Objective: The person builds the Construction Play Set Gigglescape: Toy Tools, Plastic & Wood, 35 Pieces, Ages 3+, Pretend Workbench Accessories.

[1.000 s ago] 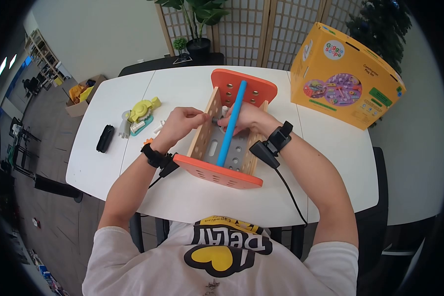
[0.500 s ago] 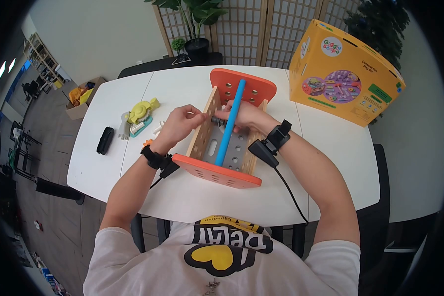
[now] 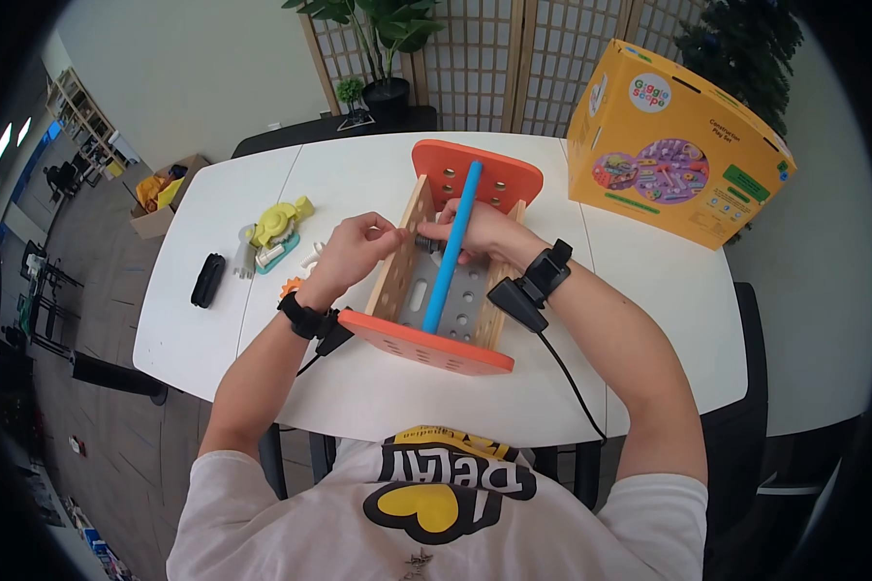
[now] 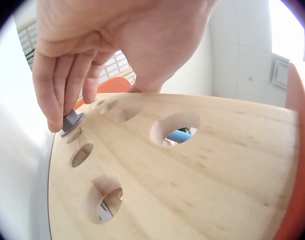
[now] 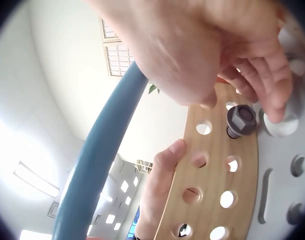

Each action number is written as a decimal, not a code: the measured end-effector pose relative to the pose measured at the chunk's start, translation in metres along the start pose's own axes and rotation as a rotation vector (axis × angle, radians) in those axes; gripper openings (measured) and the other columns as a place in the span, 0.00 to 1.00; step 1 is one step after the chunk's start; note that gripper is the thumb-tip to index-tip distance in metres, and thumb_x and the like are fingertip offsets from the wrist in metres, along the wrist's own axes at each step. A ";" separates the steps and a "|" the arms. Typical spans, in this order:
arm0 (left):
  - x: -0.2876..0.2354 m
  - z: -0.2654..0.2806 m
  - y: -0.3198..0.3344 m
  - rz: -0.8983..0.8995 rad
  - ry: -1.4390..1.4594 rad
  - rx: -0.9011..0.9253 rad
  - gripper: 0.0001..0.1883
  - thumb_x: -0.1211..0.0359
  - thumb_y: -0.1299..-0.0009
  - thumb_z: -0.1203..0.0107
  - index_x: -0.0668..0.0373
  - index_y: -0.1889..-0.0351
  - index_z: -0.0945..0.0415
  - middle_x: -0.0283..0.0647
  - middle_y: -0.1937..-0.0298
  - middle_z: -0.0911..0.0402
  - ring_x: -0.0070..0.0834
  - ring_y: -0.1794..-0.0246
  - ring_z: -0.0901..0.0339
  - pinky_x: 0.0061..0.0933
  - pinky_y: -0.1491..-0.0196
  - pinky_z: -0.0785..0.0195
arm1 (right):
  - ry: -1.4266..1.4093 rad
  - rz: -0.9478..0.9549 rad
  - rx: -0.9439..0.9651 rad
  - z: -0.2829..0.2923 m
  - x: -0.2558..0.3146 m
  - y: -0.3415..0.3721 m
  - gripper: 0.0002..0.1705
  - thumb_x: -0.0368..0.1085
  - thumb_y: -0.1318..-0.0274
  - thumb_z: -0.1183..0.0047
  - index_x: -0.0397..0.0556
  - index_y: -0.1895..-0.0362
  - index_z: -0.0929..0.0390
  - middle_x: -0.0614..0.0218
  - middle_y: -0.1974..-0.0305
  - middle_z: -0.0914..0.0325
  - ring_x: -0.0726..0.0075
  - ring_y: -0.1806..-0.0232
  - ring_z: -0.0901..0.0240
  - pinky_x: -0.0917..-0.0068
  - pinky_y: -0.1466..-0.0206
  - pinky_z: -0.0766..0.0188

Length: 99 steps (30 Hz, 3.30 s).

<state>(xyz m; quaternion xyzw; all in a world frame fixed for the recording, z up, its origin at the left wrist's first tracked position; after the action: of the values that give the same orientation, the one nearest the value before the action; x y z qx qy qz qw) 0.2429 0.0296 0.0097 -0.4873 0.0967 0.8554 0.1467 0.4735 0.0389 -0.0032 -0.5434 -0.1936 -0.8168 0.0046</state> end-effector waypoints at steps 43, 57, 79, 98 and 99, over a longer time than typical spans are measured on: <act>0.003 -0.007 0.006 -0.018 -0.026 0.003 0.20 0.55 0.31 0.36 0.67 0.62 0.17 0.48 0.66 0.11 0.29 0.64 0.15 0.30 0.57 0.24 | 0.021 -0.085 0.122 0.000 -0.010 0.001 0.25 0.54 0.32 0.40 0.43 0.68 0.19 0.67 0.75 0.19 0.77 0.81 0.27 0.78 0.78 0.31; -0.001 -0.010 0.008 -0.031 -0.048 -0.014 0.18 0.57 0.28 0.37 0.66 0.64 0.20 0.39 0.70 0.14 0.21 0.68 0.22 0.26 0.60 0.28 | 0.068 -0.071 0.196 0.004 -0.011 0.002 0.27 0.54 0.27 0.46 0.41 0.64 0.15 0.67 0.72 0.17 0.79 0.73 0.23 0.81 0.71 0.27; -0.001 -0.011 0.010 -0.039 -0.070 -0.033 0.21 0.54 0.30 0.37 0.67 0.63 0.18 0.47 0.68 0.12 0.30 0.66 0.16 0.30 0.59 0.24 | 0.093 -0.106 0.205 0.001 -0.006 0.004 0.23 0.46 0.25 0.57 0.36 0.56 0.22 0.61 0.64 0.16 0.73 0.69 0.21 0.79 0.70 0.28; -0.002 -0.011 0.011 -0.048 -0.074 -0.038 0.20 0.54 0.28 0.37 0.66 0.64 0.19 0.42 0.70 0.14 0.25 0.67 0.20 0.29 0.59 0.27 | 0.036 -0.057 0.157 -0.001 -0.003 0.009 0.18 0.41 0.27 0.53 0.36 0.50 0.23 0.62 0.64 0.16 0.72 0.67 0.18 0.73 0.64 0.21; -0.002 -0.011 0.011 -0.049 -0.081 -0.040 0.20 0.55 0.28 0.37 0.66 0.64 0.19 0.42 0.70 0.14 0.24 0.67 0.20 0.29 0.59 0.27 | 0.053 -0.020 0.140 -0.002 -0.003 0.009 0.18 0.41 0.27 0.52 0.36 0.50 0.23 0.62 0.64 0.16 0.72 0.67 0.18 0.74 0.64 0.21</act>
<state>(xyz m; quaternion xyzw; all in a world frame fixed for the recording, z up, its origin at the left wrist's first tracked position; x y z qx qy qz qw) 0.2493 0.0156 0.0058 -0.4574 0.0616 0.8723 0.1616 0.4750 0.0290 -0.0034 -0.5182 -0.2555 -0.8153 0.0397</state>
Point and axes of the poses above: each hand's wrist, its own y-axis away from the middle knuckle, its own z-axis out of the back of the hand, x = y × z, the point moved 1 cm from there along -y, towards the middle knuckle
